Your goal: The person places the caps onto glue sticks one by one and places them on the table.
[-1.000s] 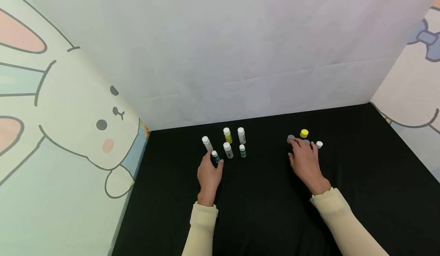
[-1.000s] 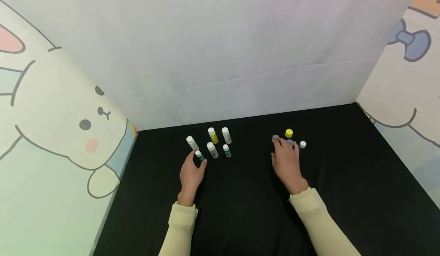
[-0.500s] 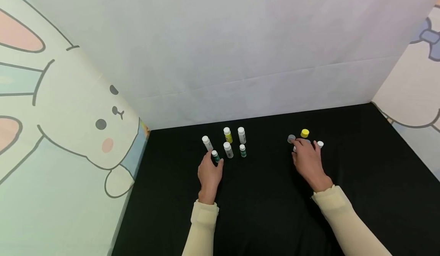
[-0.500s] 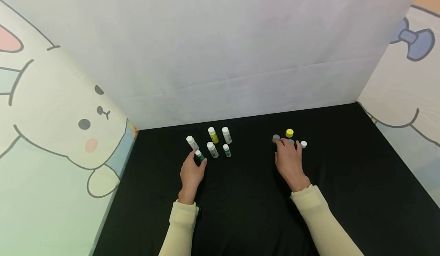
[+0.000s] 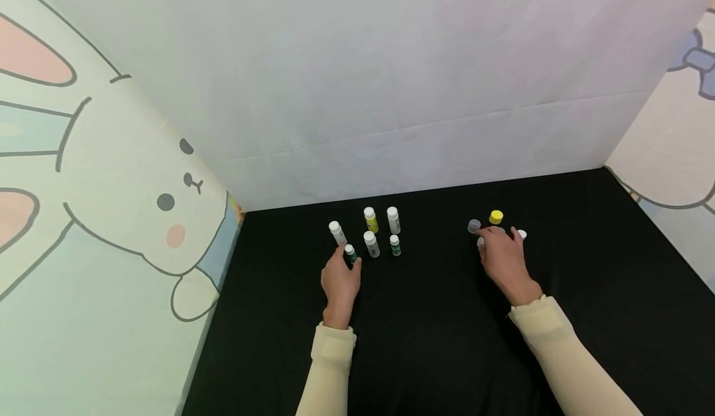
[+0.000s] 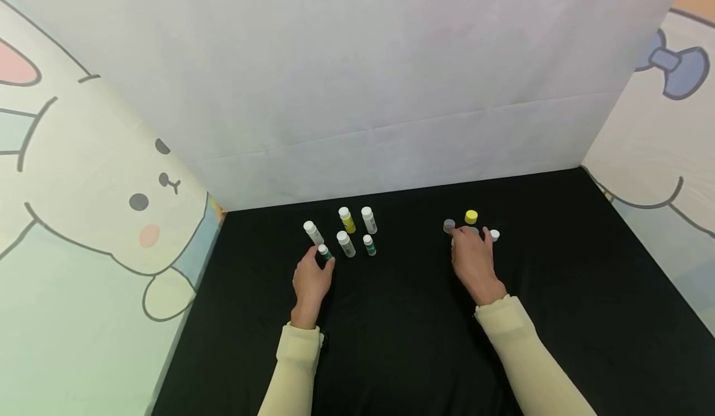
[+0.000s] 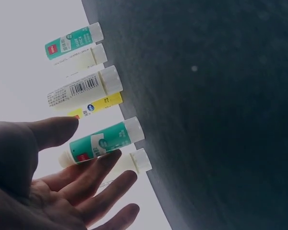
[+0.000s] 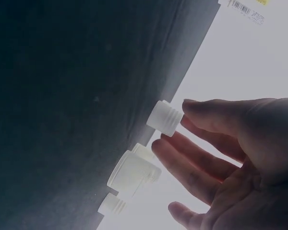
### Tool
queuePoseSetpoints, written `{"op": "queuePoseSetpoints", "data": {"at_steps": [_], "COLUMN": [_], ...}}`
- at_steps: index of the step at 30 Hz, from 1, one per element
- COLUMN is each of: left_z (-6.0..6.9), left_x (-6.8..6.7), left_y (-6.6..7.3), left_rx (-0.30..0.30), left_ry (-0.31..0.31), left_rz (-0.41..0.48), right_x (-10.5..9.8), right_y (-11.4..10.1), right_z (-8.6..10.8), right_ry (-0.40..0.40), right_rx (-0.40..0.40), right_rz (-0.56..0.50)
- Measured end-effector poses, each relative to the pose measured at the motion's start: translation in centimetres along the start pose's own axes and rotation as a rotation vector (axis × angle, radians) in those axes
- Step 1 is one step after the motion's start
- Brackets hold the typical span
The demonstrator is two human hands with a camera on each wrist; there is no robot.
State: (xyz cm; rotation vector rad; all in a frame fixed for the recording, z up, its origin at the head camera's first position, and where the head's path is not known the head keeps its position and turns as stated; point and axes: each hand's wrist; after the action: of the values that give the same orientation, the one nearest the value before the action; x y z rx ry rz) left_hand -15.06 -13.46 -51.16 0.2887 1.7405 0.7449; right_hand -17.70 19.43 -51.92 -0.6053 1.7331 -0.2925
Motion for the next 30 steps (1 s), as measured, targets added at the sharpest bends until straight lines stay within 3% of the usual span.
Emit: {"op": "queuePoseSetpoints", "data": {"at_steps": [13,24,30], "left_z": [-0.27,0.20,0.35], "left_x": [0.18,0.18,0.10], "left_y": [-0.14,-0.14,-0.14], "left_rx": [-0.006,0.069,0.115], "left_ry": [0.038,0.091,0.109], "left_rz": [-0.015,-0.068,-0.094], "right_x": [0.03,0.05,0.08], "right_y": [0.42,0.12,-0.53], "right_z": [-0.75,-0.69,-0.37], "right_ry": [-0.035,-0.058,-0.018], "right_rx": [-0.028,-0.022,-0.053], "right_rz": [0.010,-0.007,-0.055]}}
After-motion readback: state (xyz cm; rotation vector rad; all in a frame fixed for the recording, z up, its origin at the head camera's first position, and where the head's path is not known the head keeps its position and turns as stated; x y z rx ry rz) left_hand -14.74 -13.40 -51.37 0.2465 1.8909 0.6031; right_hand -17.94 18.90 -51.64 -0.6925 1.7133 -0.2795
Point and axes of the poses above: each hand's wrist, its own z-axis away from the middle knuckle, its own x-axis out of the palm, y = z × x, and after that the axes turned 4 degrees about -z, right-handed
